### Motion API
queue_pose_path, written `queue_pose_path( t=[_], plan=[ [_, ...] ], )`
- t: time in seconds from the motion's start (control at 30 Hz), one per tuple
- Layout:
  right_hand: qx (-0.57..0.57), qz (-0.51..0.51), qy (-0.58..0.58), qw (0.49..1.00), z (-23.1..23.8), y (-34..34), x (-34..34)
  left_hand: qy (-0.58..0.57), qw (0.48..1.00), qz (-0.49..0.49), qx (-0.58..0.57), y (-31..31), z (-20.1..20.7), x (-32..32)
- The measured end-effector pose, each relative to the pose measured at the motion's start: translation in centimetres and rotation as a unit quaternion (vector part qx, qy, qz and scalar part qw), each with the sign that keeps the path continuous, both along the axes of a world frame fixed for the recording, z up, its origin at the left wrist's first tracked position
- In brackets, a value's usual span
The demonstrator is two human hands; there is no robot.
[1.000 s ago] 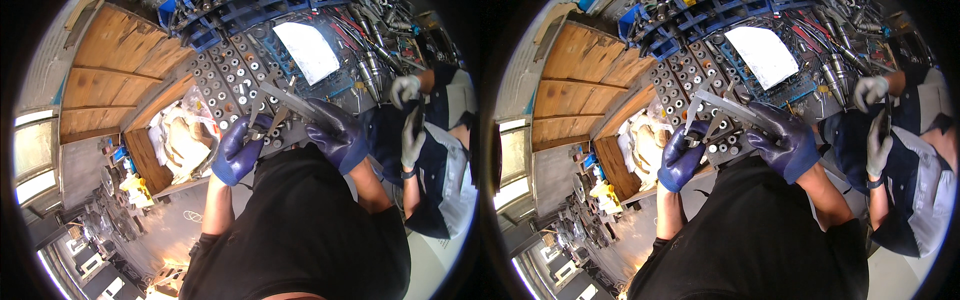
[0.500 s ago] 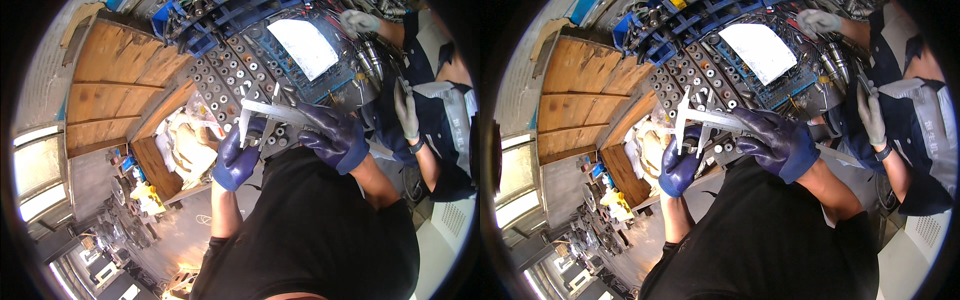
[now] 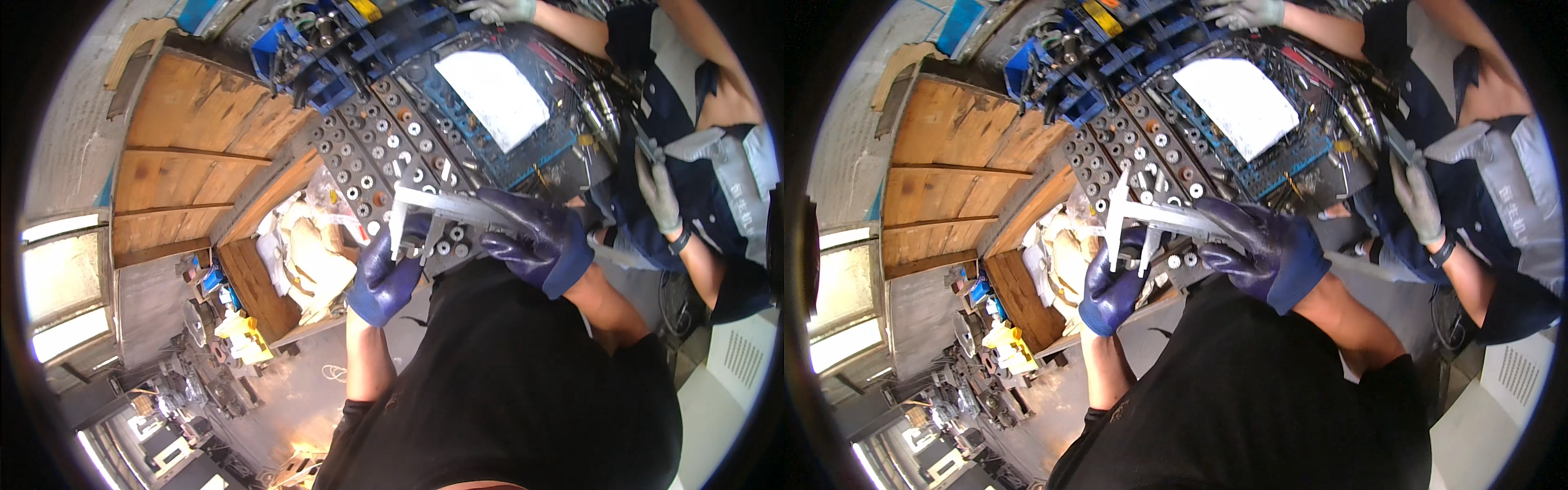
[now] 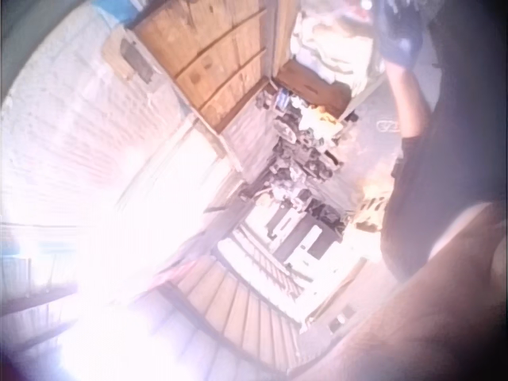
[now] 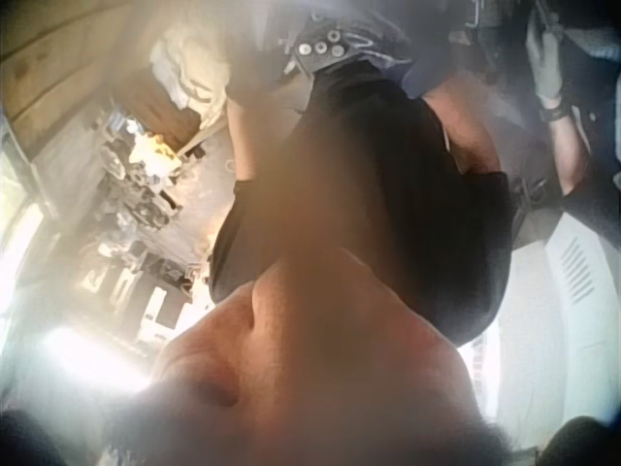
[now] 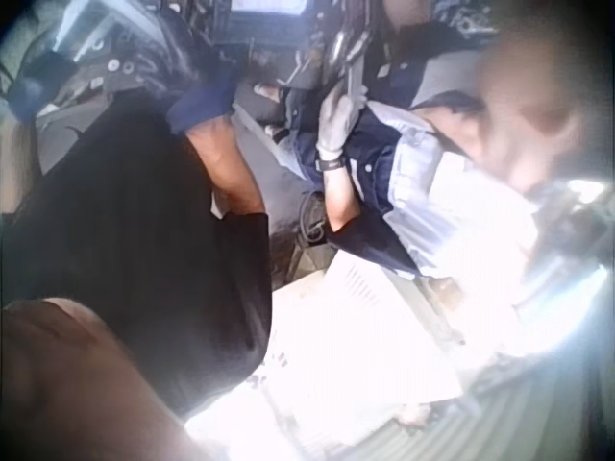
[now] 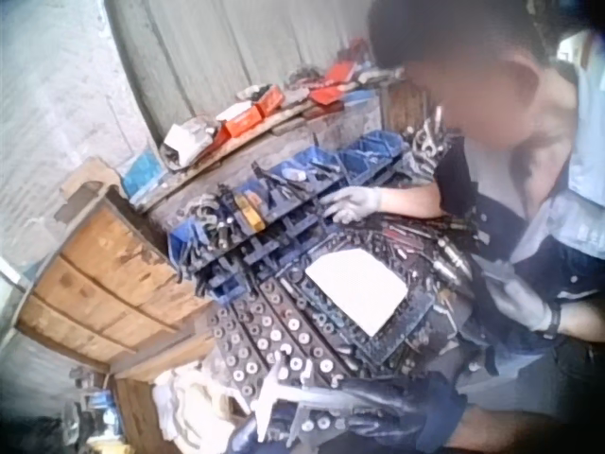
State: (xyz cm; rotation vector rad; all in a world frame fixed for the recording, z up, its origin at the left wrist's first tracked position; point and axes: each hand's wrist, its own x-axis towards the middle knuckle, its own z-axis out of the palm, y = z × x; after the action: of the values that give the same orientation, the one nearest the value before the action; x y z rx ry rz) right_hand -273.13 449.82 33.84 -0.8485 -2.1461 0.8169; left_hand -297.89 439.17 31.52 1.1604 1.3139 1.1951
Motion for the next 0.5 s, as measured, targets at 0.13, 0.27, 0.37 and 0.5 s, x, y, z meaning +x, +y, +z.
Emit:
queue_pose_path(
  t=[0.13, 0.27, 0.37, 0.5],
  plan=[
    [-0.160, -0.037, 0.078, 0.983, -1.6, -0.3, 0.2, 0.047, 0.999, 0.006, 0.017, 0.2, -1.6, 0.3],
    [-0.397, -0.020, 0.126, 0.909, -3.5, 0.0, 0.6, 0.098, 0.993, -0.065, 0.007, 1.6, -1.3, 1.3],
    [-0.480, 0.009, 0.109, 0.870, -2.8, 0.2, -0.3, 0.153, 0.986, -0.060, -0.003, 2.0, -2.9, 2.8],
    [-0.440, 0.004, 0.075, 0.895, -3.7, 0.2, -1.3, 0.180, 0.976, -0.116, -0.025, 2.8, -4.3, 3.5]
  ],
)
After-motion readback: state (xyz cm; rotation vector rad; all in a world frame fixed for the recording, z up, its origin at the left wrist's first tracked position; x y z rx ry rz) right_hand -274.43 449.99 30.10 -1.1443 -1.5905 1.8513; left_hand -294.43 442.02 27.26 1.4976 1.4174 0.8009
